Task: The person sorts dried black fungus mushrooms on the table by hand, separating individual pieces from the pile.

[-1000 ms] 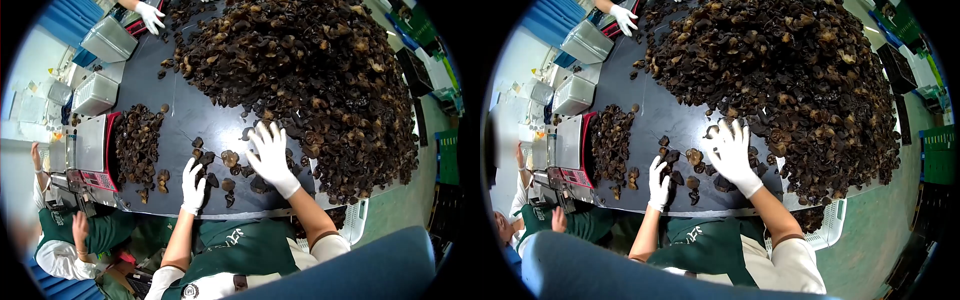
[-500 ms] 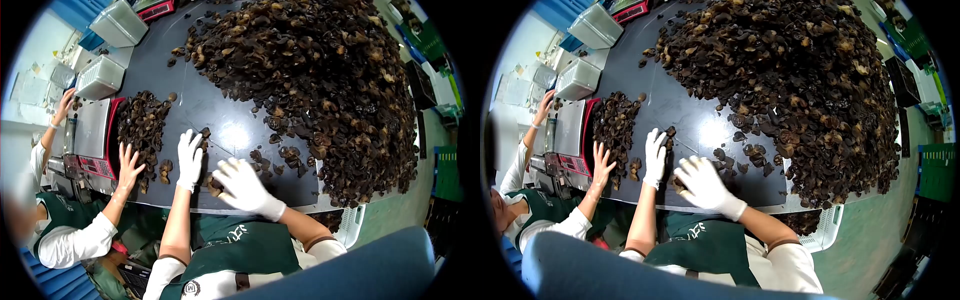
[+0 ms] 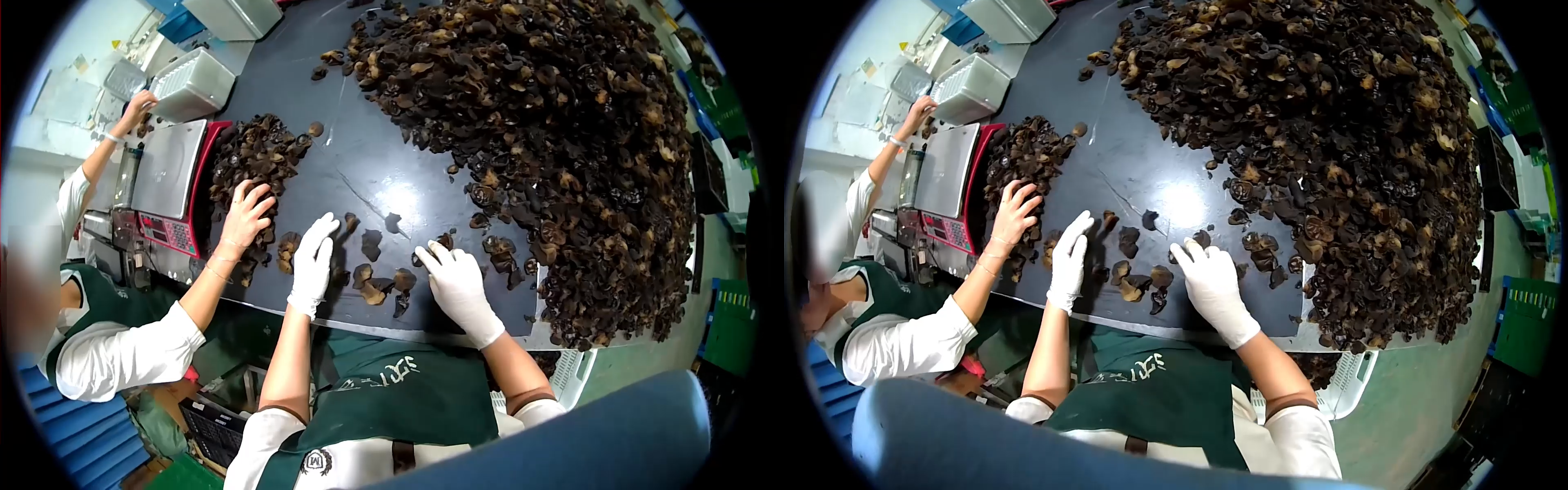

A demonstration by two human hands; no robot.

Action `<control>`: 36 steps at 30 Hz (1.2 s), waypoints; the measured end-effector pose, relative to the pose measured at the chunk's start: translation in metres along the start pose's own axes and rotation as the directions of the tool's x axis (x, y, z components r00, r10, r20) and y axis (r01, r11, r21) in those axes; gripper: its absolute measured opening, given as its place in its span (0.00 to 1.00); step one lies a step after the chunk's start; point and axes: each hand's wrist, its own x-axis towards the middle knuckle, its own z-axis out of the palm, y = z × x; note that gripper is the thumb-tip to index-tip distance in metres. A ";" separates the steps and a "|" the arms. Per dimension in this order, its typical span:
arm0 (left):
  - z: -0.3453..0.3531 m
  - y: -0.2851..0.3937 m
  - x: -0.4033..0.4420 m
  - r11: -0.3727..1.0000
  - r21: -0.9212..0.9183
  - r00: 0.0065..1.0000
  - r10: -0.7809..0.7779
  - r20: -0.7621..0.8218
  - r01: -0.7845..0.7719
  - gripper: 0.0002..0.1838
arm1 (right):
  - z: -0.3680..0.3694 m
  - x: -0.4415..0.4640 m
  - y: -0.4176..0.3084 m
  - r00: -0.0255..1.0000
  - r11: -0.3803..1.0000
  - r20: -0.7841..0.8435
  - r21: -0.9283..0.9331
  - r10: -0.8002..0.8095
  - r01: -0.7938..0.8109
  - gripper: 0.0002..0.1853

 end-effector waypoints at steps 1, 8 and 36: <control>-0.007 0.001 -0.006 1.000 -0.004 1.000 -0.018 -0.012 0.018 0.15 | 0.013 0.003 0.002 0.999 0.999 -0.030 -0.003 -0.040 0.040 0.18; -0.021 0.005 -0.056 0.982 0.182 0.999 0.045 -0.022 -0.041 0.15 | -0.016 0.018 0.003 0.981 0.815 -0.020 0.561 0.190 -0.146 0.09; -0.024 -0.011 -0.002 0.625 0.741 0.949 0.312 0.050 -0.245 0.29 | -0.007 -0.001 -0.027 0.993 0.881 -0.110 0.464 -0.044 0.091 0.31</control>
